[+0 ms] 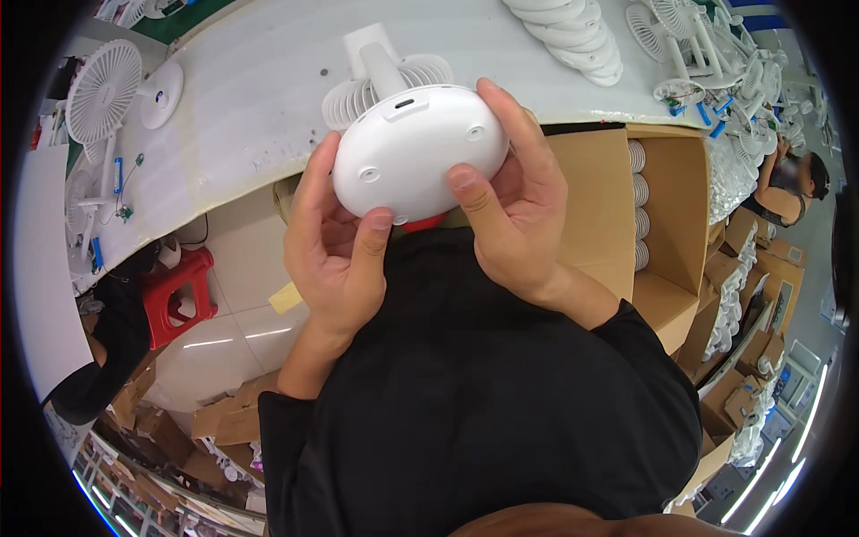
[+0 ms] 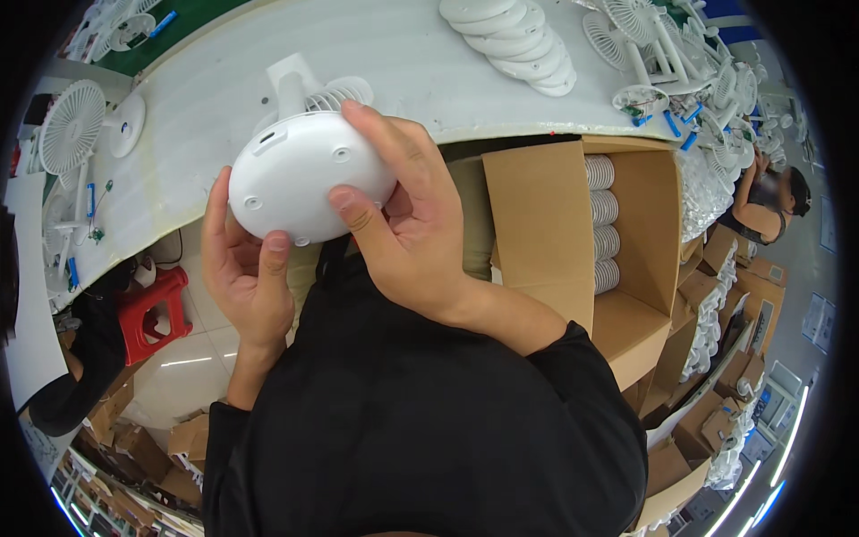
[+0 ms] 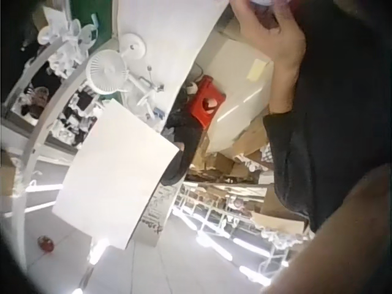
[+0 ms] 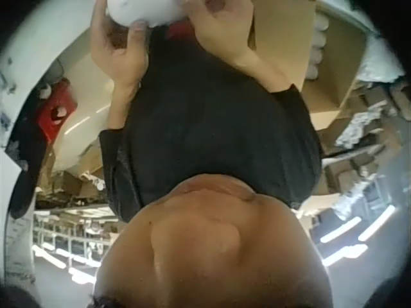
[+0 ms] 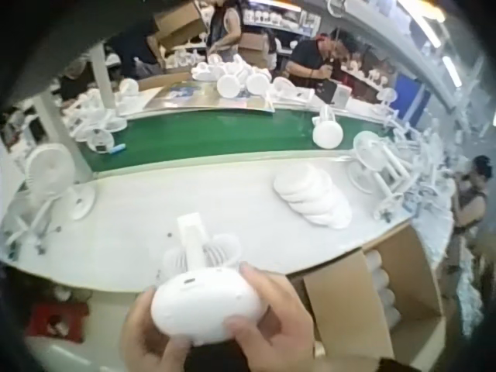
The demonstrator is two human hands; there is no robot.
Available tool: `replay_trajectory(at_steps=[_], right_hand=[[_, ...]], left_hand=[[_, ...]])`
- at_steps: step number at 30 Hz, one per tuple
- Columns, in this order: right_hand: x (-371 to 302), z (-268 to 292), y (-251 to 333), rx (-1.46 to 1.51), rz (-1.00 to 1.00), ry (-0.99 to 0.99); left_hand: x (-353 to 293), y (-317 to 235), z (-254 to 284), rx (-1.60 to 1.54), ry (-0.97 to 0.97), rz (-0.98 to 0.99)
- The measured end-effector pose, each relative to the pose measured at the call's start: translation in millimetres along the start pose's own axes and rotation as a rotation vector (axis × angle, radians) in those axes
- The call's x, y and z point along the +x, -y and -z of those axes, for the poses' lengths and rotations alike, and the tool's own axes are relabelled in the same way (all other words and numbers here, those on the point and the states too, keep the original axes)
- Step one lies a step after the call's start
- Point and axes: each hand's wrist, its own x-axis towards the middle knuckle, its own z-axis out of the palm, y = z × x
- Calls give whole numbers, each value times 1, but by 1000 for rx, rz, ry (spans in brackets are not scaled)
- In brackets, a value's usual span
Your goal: Assembling portable electric fans on a production line, including inserting batteries and snapping plastic components together.
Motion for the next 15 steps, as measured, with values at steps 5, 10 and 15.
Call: replay_trajectory(at_steps=[5,10,15], right_hand=[[-8,-7,-3,36,31,-3],[-4,-6,2,57,7,23],[14,2,21,-74,-79,202]], left_hand=[[0,2,6,46,-36,-56],[-3,-1,8,-34,-57,-6],[-8,-9,11,-56,-32,81]])
